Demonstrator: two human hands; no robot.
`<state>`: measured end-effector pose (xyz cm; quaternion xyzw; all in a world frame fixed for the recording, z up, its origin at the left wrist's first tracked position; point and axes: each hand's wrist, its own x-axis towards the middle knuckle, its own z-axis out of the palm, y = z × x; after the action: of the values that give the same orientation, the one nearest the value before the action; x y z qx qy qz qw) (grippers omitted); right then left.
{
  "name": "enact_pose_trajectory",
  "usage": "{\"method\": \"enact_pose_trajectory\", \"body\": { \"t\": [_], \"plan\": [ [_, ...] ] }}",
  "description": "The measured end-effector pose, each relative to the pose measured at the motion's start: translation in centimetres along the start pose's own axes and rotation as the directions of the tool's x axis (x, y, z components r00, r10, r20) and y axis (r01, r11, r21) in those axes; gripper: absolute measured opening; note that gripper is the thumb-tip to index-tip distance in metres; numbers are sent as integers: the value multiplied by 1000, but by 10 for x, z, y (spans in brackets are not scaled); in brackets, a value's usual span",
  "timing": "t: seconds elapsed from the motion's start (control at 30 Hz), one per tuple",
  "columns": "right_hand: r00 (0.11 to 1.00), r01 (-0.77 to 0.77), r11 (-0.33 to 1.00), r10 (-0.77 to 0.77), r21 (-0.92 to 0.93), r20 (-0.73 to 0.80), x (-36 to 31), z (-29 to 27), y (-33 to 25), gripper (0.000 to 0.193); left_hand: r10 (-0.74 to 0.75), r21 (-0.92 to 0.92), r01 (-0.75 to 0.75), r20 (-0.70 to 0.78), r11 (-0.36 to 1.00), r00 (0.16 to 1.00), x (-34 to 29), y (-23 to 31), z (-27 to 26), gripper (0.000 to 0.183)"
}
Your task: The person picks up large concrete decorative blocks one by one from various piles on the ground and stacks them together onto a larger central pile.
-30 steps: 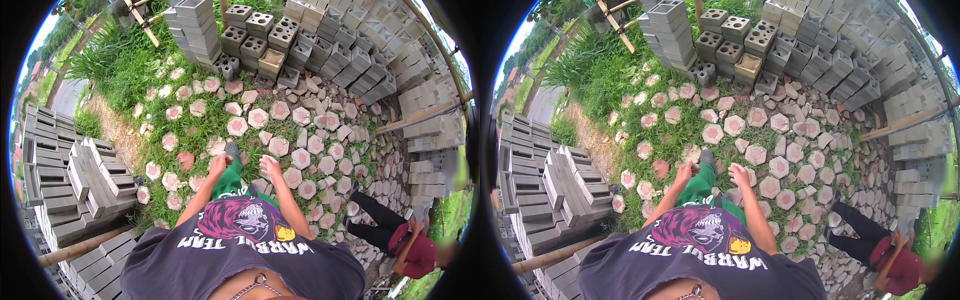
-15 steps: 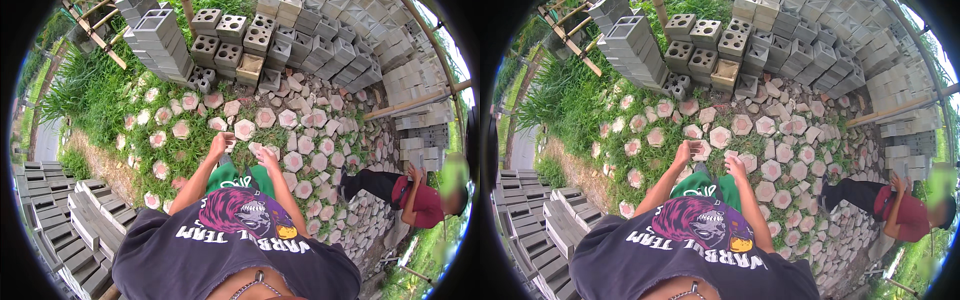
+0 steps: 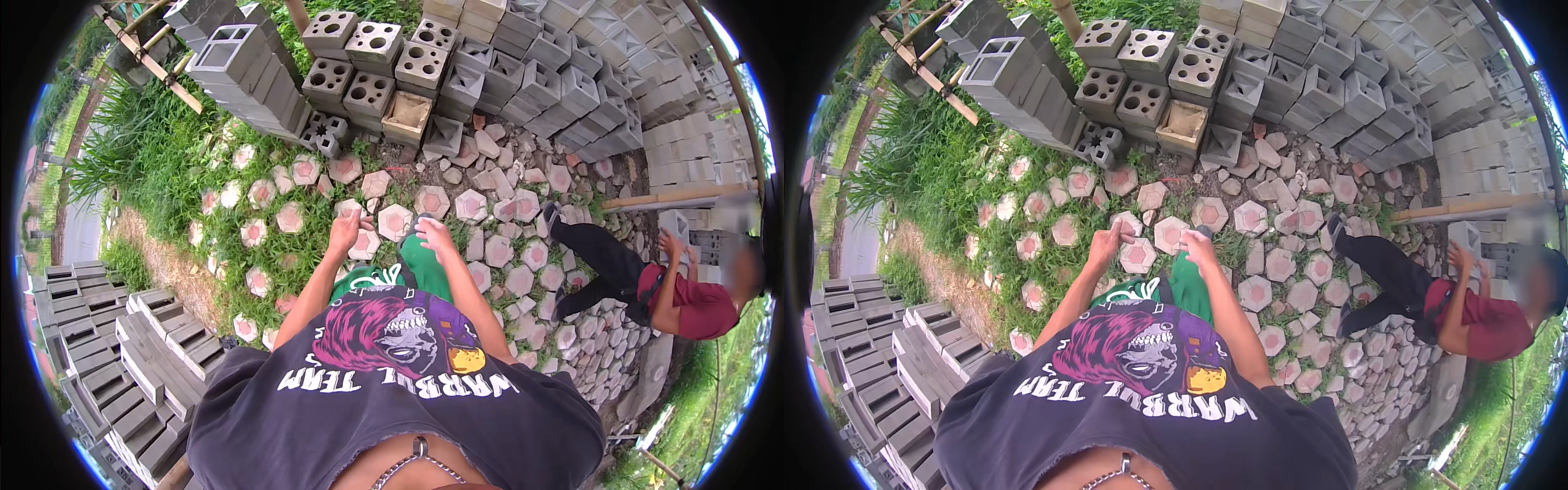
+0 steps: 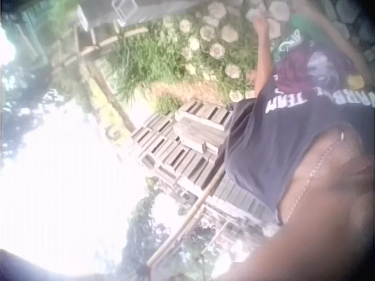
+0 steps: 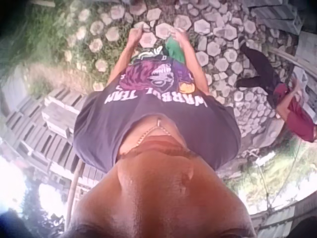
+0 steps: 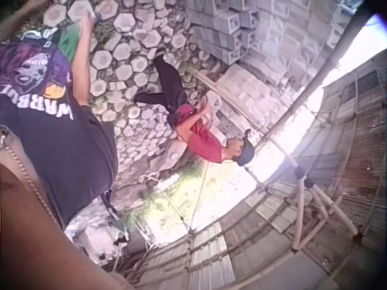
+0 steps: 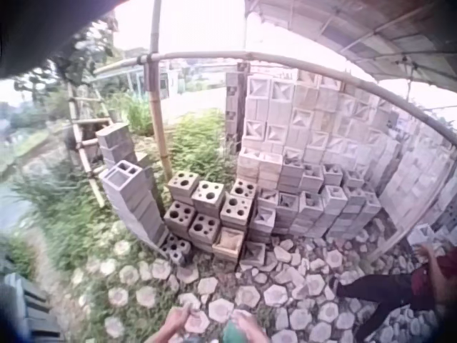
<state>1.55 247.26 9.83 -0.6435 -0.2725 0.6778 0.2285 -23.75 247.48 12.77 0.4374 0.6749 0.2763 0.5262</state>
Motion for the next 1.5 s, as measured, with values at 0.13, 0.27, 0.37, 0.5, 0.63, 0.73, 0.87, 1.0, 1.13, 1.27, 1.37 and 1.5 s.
{"method": "enact_pose_trajectory", "body": {
  "t": [0.13,0.27,0.37,0.5,0.63,0.73,0.87,1.0,1.13,1.27,1.37,1.5],
  "plan": [
    [999,50,999,-50,7,5,42,-38,-50,46,-59,-37,57,-54,998,997,41,38,24,63],
    [999,42,996,-40,72,-29,65,-70,-63,48,-97,-44,95,-51,995,994,78,56,54,61],
    [998,-47,994,50,100,-32,67,-94,-57,50,-84,-42,85,24,996,996,100,69,73,63],
    [990,-103,980,117,171,-74,72,-123,-60,52,-65,-79,71,77,994,995,127,92,95,50],
    [981,-153,974,169,169,-89,87,-139,-62,53,-106,-149,117,80,982,991,145,111,107,45],
    [969,-209,966,226,154,-101,95,-150,-69,53,-191,-143,206,108,968,976,166,121,120,45],
    [948,-272,950,292,149,-127,125,-171,-78,51,-193,-239,217,122,947,974,200,123,144,47],
    [927,-338,941,334,10,-172,162,-194,-99,49,-253,-296,287,147,911,956,262,112,174,44],
    [885,-448,886,420,-119,-201,191,-216,-120,47,-306,-183,317,87,931,948,320,84,211,44],
    [936,-332,919,291,-214,-201,245,-232,-145,46,-384,-344,371,32,862,923,369,66,250,43],
    [947,-292,949,270,-117,-175,300,-234,-170,45,-534,-388,506,41,771,845,406,51,279,34],
    [947,-313,928,288,-202,-142,392,-245,-168,43,-636,-483,636,192,601,747,453,-5,332,38]
  ]
}}
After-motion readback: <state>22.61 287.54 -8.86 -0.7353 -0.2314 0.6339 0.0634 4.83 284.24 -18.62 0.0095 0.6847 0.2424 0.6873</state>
